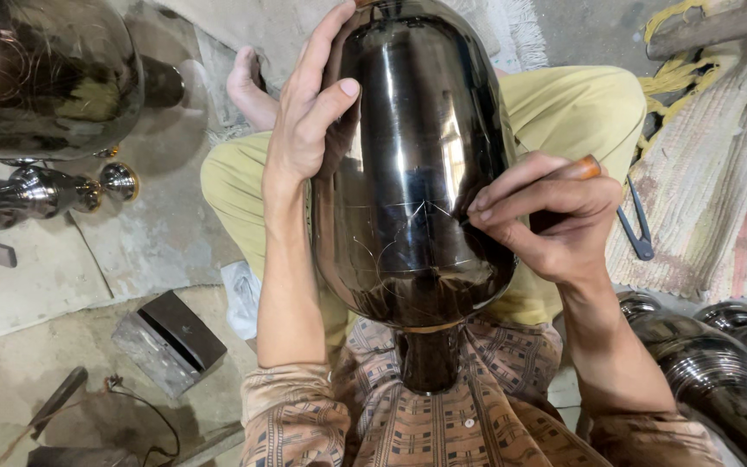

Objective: The person sits on the floor and uses a small hand tool to engrave a circular pattern onto the surface of a large, dark metallic vase. They rotate the vase to work on different sections of the design.

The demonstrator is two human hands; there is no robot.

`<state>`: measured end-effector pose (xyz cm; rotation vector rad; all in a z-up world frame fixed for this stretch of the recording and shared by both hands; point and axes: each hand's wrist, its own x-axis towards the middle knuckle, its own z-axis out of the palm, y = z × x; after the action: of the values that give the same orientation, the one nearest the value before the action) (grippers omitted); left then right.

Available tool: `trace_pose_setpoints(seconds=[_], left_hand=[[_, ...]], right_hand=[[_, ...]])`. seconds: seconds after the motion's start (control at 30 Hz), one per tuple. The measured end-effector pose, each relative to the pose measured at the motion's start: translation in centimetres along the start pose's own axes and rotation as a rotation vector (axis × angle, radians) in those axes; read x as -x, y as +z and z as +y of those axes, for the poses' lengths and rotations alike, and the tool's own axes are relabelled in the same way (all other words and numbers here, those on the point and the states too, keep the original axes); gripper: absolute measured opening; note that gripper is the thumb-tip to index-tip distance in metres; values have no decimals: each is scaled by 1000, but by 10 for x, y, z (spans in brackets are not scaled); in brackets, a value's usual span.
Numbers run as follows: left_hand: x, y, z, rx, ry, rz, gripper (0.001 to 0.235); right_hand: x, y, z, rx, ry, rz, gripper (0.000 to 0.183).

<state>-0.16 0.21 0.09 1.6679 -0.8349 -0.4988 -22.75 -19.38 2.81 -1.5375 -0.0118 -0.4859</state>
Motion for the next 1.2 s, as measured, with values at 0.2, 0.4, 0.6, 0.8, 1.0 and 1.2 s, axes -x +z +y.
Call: trace_pose_setpoints(seconds=[0.2,0.4,0.6,0.8,1.0,1.2], left_hand=[[-1,0,1,-63,-2,1,74],[1,-1,0,-28,-17,11,75],[-1,-1,-3,3,-1,7,76],[1,2,-5,-2,5,26,73],[-3,0,-2,108,-24,23,76],[-9,-9,-11,60,-47,-5,73]], right_hand=[[3,2,-2,7,13,18,14],[7,3,-1,41,21,43,14],[10,2,-2,-1,7,29,12],[10,2,3,-27,-19,20,11],[24,2,11,-70,45,107,14],[79,-20,19,-470,111,327,13]])
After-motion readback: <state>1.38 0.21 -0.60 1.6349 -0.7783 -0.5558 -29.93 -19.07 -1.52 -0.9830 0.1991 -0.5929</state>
